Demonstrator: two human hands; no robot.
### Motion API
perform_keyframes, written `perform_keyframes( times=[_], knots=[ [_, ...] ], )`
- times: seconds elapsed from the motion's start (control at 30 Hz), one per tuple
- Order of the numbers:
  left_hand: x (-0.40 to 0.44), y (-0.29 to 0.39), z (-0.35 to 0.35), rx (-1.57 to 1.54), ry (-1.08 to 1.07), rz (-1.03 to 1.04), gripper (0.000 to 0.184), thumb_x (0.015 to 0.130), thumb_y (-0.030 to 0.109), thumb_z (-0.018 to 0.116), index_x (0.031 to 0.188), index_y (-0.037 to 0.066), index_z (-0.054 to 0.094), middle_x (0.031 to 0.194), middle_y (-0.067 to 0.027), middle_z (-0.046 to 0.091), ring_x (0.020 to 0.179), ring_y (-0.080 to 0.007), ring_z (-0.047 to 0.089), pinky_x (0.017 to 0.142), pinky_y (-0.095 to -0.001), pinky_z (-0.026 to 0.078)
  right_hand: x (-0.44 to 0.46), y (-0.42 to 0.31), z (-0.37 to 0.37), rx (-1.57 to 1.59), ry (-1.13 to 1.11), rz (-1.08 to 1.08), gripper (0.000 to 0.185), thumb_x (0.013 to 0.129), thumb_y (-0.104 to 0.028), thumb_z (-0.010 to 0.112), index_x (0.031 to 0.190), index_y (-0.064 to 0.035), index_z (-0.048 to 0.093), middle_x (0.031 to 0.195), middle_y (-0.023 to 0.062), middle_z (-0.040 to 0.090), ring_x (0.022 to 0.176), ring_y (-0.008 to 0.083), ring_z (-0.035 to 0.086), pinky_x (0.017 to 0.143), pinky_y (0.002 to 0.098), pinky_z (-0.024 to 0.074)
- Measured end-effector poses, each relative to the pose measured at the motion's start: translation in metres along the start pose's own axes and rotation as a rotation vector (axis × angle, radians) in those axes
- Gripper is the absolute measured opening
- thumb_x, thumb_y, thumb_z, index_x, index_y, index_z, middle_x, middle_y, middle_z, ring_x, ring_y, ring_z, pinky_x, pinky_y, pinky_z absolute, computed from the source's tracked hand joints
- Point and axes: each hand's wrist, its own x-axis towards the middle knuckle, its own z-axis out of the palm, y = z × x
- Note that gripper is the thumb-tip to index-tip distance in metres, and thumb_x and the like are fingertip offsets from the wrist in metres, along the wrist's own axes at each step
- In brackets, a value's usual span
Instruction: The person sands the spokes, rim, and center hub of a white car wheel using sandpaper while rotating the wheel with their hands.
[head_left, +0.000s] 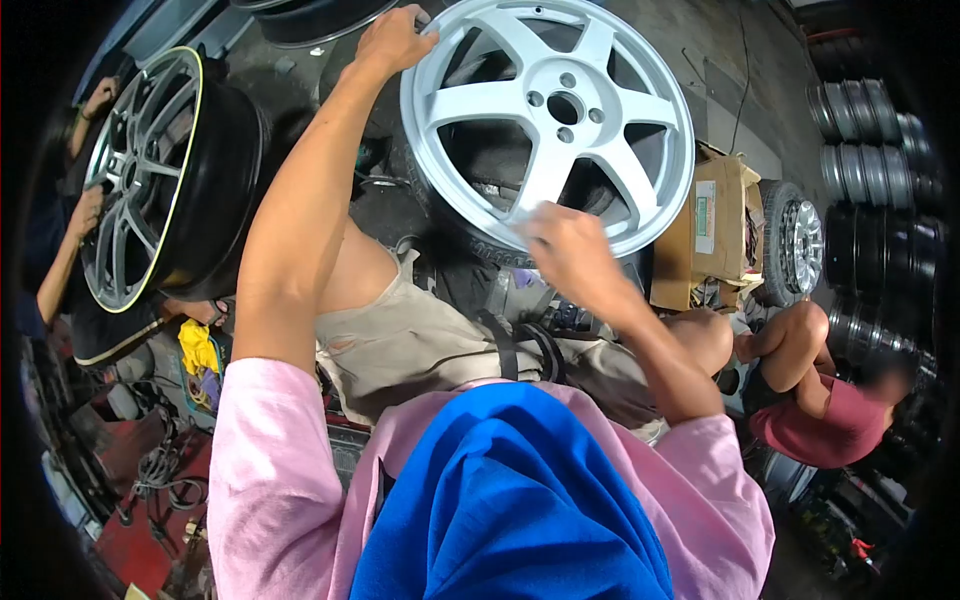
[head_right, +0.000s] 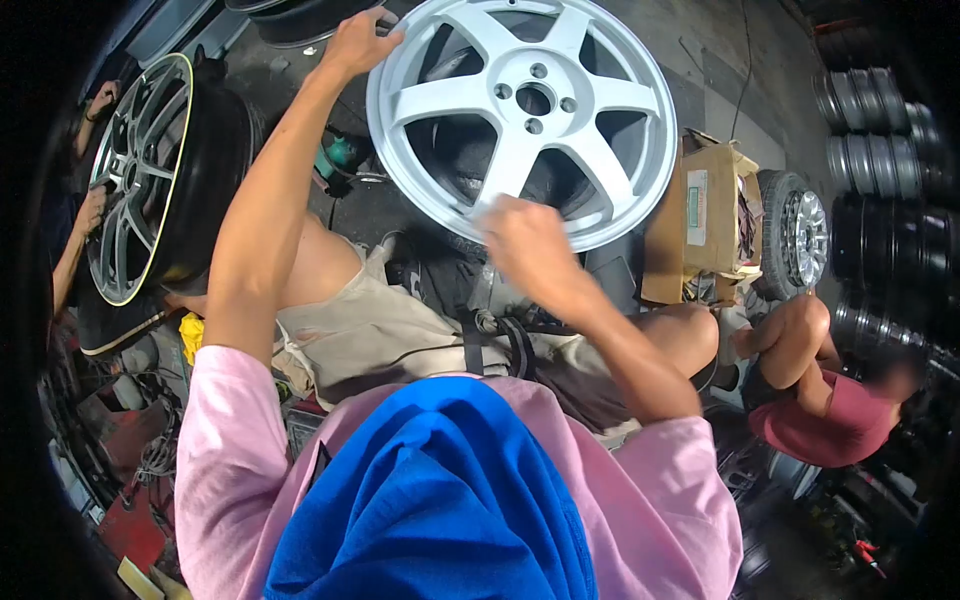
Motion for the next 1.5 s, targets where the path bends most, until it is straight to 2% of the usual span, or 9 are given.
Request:
perform_keyframes(
  times=[0.13, 0.4, 0.57, 0.9, 0.97, 1.0, 1.03, 1.2, 1.5],
  knots=[
    [-0.010, 0.049, 0.003, 0.027, 0.162, 0.183, 0.038, 0.088, 0.038, 0.070, 0.111, 0.009, 0.077, 0.108, -0.0215, 0.073, 0.106, -0.0400, 0.069, 0.097, -0.0488, 0.052, 0.045, -0.023, 0.036, -0.058, 0.095, 0.139, 0.020, 0.082, -0.005, 0.069, 0.102, -0.0033, 0.076, 0.091, 0.0197, 0.067, 0.083, 0.0413, 0.069, 0.077, 0.0513, 0.0547],
    [-0.030, 0.089, 0.019, 0.001, -0.454, 0.263, 0.041, 0.096, 0.042, 0.067, 0.109, 0.004, 0.077, 0.108, -0.0266, 0.074, 0.101, -0.0435, 0.070, 0.092, -0.0456, 0.054, -0.076, 0.084, -0.075, -0.173, -0.105, 0.163, 0.026, 0.084, -0.006, 0.066, 0.108, -0.0081, 0.076, 0.121, 0.0201, 0.069, 0.106, 0.0421, 0.067, 0.093, 0.0503, 0.0547],
    [-0.047, 0.122, 0.012, 0.255, -0.584, 0.231, 0.069, 0.095, 0.048, 0.066, 0.131, -0.010, 0.061, 0.117, -0.0331, 0.069, 0.114, -0.0446, 0.067, 0.100, -0.0474, 0.053, -0.074, 0.158, -0.138, -0.743, -0.077, 0.132, 0.023, 0.080, -0.004, 0.065, 0.099, -0.0064, 0.077, 0.100, 0.0151, 0.067, 0.103, 0.0367, 0.065, 0.090, 0.0481, 0.0541],
    [-0.026, 0.095, 0.036, 0.134, -0.702, 0.191, 0.110, 0.072, 0.068, 0.082, 0.141, -0.012, 0.054, 0.132, -0.0339, 0.063, 0.126, -0.0412, 0.062, 0.111, -0.0447, 0.046, -0.115, 0.214, -0.104, -0.464, 0.169, 0.662, 0.027, 0.095, -0.014, 0.061, 0.118, -0.0037, 0.073, 0.111, 0.0159, 0.071, 0.091, 0.0355, 0.071, 0.084, 0.0435, 0.0566],
    [-0.028, 0.098, 0.025, 0.012, -0.767, 0.128, 0.109, 0.068, 0.071, 0.083, 0.136, -0.010, 0.059, 0.132, -0.0337, 0.063, 0.128, -0.0403, 0.061, 0.112, -0.0455, 0.044, -0.145, 0.259, -0.080, 0.653, 0.176, 0.823, 0.032, 0.102, -0.023, 0.059, 0.120, 0.0013, 0.070, 0.116, 0.0168, 0.073, 0.090, 0.0305, 0.074, 0.082, 0.0422, 0.0587],
    [-0.029, 0.097, 0.021, -0.118, -0.837, 0.057, 0.109, 0.064, 0.074, 0.084, 0.132, -0.009, 0.064, 0.132, -0.0336, 0.063, 0.129, -0.0393, 0.060, 0.112, -0.0463, 0.043, -0.143, 0.243, -0.082, 0.659, 0.181, 0.823, 0.032, 0.102, -0.023, 0.059, 0.120, 0.0013, 0.070, 0.116, 0.0168, 0.073, 0.090, 0.0305, 0.074, 0.082, 0.0422, 0.0587],
    [-0.025, 0.081, 0.040, -0.035, -0.735, 0.052, 0.100, 0.063, 0.076, 0.083, 0.118, -0.006, 0.073, 0.113, -0.0288, 0.072, 0.109, -0.0346, 0.071, 0.094, -0.0443, 0.056, -0.134, 0.205, -0.087, 0.884, 0.171, 0.814, 0.036, 0.104, -0.026, 0.057, 0.122, 0.0034, 0.068, 0.116, 0.0163, 0.072, 0.093, 0.0283, 0.074, 0.083, 0.0414, 0.0593],
    [-0.033, 0.096, 0.031, -0.198, -0.820, -0.125, 0.088, 0.064, 0.077, 0.082, 0.098, -0.004, 0.075, 0.076, -0.0092, 0.071, 0.061, -0.0183, 0.070, 0.050, -0.0287, 0.054, -0.102, 0.154, -0.056, 1.199, 0.362, 0.826, 0.042, 0.108, -0.029, 0.050, 0.124, 0.0069, 0.066, 0.108, 0.0137, 0.074, 0.090, 0.0249, 0.074, 0.081, 0.0362, 0.0608],
    [-0.091, 0.118, 0.041, -0.518, -0.666, -0.269, 0.088, 0.077, 0.069, 0.081, 0.112, -0.011, 0.069, 0.090, -0.0149, 0.070, 0.073, -0.0192, 0.069, 0.059, -0.0299, 0.058, -0.049, 0.264, -0.056, 0.155, 0.608, 0.999, 0.045, 0.101, -0.045, 0.056, 0.114, -0.0062, 0.074, 0.107, 0.0205, 0.075, 0.101, 0.0398, 0.071, 0.090, 0.0479, 0.0545]
  ],
)
